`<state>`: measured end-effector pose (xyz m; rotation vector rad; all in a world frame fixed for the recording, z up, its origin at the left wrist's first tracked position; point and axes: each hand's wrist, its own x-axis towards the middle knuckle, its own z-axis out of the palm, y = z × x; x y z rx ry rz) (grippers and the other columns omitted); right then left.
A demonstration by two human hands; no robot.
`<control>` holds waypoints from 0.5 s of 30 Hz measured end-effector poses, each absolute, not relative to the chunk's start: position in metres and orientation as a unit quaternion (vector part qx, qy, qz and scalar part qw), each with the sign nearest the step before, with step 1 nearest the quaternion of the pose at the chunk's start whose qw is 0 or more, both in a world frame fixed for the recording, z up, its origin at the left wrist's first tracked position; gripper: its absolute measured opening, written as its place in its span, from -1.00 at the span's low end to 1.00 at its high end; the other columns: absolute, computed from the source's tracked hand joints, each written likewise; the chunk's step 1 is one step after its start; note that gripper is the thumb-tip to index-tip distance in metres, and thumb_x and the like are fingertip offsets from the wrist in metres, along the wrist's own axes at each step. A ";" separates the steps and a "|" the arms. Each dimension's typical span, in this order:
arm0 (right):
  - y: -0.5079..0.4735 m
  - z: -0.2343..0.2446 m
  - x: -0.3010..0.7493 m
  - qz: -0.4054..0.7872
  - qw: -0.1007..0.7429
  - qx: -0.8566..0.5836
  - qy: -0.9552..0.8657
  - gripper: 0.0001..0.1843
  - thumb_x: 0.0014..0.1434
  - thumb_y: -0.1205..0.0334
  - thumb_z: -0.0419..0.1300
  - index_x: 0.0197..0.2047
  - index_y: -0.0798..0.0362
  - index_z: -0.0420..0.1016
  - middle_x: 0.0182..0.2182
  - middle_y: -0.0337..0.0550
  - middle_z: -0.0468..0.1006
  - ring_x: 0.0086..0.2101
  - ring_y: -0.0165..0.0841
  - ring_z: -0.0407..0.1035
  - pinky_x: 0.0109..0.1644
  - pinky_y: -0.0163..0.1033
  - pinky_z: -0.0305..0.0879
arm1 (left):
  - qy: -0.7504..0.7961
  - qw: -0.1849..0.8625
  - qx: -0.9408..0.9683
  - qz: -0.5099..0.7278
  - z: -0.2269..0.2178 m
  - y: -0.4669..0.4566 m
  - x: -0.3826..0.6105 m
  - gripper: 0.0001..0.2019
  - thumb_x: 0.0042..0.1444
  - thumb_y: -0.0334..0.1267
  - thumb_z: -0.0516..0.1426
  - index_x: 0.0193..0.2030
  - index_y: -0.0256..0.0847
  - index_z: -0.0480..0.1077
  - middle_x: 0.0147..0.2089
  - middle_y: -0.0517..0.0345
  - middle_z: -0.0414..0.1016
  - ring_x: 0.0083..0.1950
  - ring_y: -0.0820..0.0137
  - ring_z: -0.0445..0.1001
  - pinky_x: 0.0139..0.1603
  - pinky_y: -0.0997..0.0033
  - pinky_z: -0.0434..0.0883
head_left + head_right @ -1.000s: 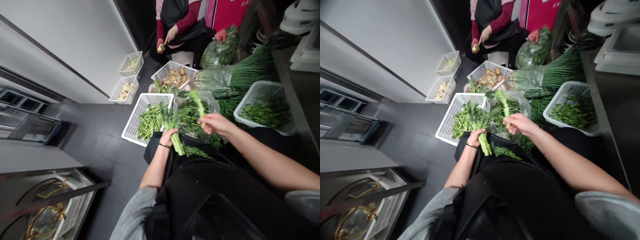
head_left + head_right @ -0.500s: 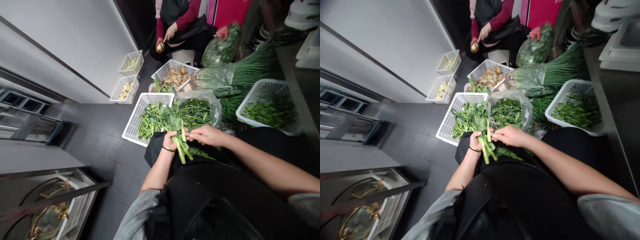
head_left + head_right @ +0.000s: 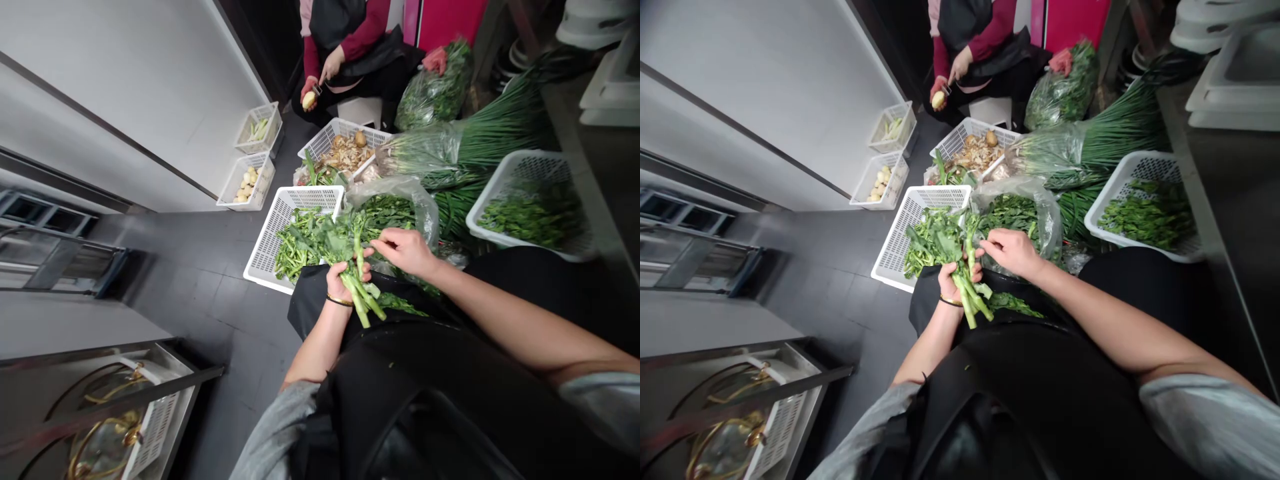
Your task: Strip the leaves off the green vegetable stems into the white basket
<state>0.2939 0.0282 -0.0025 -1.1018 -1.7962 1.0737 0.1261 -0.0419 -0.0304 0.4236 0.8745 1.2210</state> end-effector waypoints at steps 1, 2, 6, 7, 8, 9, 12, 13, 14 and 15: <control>0.028 -0.002 0.296 0.490 0.362 -0.421 -0.672 -0.55 0.09 -0.15 0.09 -0.57 0.05 0.28 -0.68 -0.27 0.24 -0.62 -0.46 0.18 -0.53 -0.33 0.12 | 0.398 0.706 0.191 0.554 -0.030 -0.043 0.125 -0.64 -0.26 -0.01 0.12 -0.31 -0.15 0.35 -0.11 -0.07 0.45 -0.37 0.35 0.32 -0.33 0.21 0.29; 0.028 -0.001 0.298 0.569 0.344 -0.405 -0.627 -0.53 0.07 -0.21 0.08 -0.53 0.05 0.30 -0.71 -0.31 0.21 -0.67 -0.48 0.14 -0.60 -0.33 0.08 | 0.398 0.710 0.195 0.548 -0.029 -0.044 0.124 -0.63 -0.29 0.03 0.12 -0.34 -0.15 0.33 -0.12 -0.07 0.45 -0.41 0.37 0.30 -0.36 0.22 0.29; 0.036 0.008 0.296 0.742 0.307 -0.337 -0.492 -0.46 -0.08 -0.28 0.20 -0.59 0.08 0.29 -0.77 -0.31 0.23 -0.76 -0.51 0.12 -0.72 -0.37 0.03 | 0.345 0.768 0.214 0.496 -0.026 -0.046 0.128 -0.64 -0.40 -0.02 0.17 -0.45 -0.18 0.31 -0.20 -0.11 0.47 -0.47 0.37 0.31 -0.49 0.32 0.22; 0.038 0.009 0.293 0.736 0.319 -0.347 -0.486 -0.47 -0.12 -0.23 0.26 -0.63 0.09 0.26 -0.78 -0.30 0.25 -0.76 -0.53 0.13 -0.73 -0.38 0.05 | 0.336 0.773 0.212 0.494 -0.026 -0.046 0.130 -0.66 -0.39 -0.06 0.17 -0.43 -0.20 0.33 -0.19 -0.12 0.48 -0.43 0.33 0.35 -0.50 0.33 0.22; 0.041 0.010 0.292 0.721 0.332 -0.367 -0.485 -0.47 -0.15 -0.18 0.31 -0.66 0.09 0.25 -0.79 -0.30 0.26 -0.77 -0.54 0.14 -0.73 -0.40 0.07 | 0.335 0.773 0.206 0.497 -0.026 -0.045 0.131 -0.66 -0.37 -0.09 0.17 -0.40 -0.20 0.35 -0.17 -0.12 0.48 -0.39 0.29 0.39 -0.48 0.33 0.24; 0.042 0.010 0.290 0.701 0.347 -0.393 -0.484 -0.49 -0.19 -0.14 0.35 -0.67 0.10 0.25 -0.80 -0.30 0.28 -0.78 -0.54 0.15 -0.74 -0.41 0.08 | 0.341 0.770 0.196 0.502 -0.027 -0.045 0.133 -0.66 -0.34 -0.11 0.16 -0.36 -0.21 0.36 -0.15 -0.12 0.48 -0.34 0.26 0.41 -0.45 0.33 0.26; 0.044 0.006 0.289 0.673 0.364 -0.424 -0.484 -0.51 -0.24 -0.13 0.39 -0.62 0.13 0.34 -0.75 -0.23 0.39 -0.75 -0.49 0.27 -0.73 -0.42 0.18 | 0.367 0.756 0.171 0.515 -0.030 -0.045 0.134 -0.61 -0.25 -0.12 0.12 -0.22 -0.21 0.38 -0.13 -0.09 0.49 -0.26 0.21 0.45 -0.35 0.26 0.32; 0.043 0.005 0.290 0.677 0.357 -0.412 -0.494 -0.52 -0.21 -0.14 0.37 -0.60 0.14 0.37 -0.73 -0.19 0.43 -0.72 -0.47 0.31 -0.71 -0.40 0.22 | 0.370 0.754 0.170 0.516 -0.031 -0.045 0.134 -0.59 -0.24 -0.13 0.11 -0.17 -0.21 0.38 -0.13 -0.09 0.49 -0.25 0.20 0.45 -0.33 0.24 0.33; 0.042 0.004 0.290 0.676 0.350 -0.397 -0.512 -0.53 -0.15 -0.14 0.33 -0.59 0.14 0.40 -0.71 -0.17 0.45 -0.70 -0.45 0.33 -0.68 -0.39 0.25 | 0.369 0.752 0.171 0.518 -0.032 -0.046 0.134 -0.56 -0.23 -0.13 0.10 -0.14 -0.21 0.37 -0.15 -0.08 0.49 -0.25 0.20 0.45 -0.32 0.23 0.33; 0.040 0.004 0.291 0.651 0.349 -0.392 -0.548 -0.54 -0.06 -0.14 0.28 -0.57 0.14 0.42 -0.69 -0.16 0.47 -0.68 -0.45 0.35 -0.65 -0.38 0.27 | 0.364 0.751 0.173 0.523 -0.033 -0.047 0.133 -0.54 -0.24 -0.14 0.10 -0.12 -0.22 0.37 -0.18 -0.08 0.49 -0.27 0.20 0.45 -0.33 0.24 0.33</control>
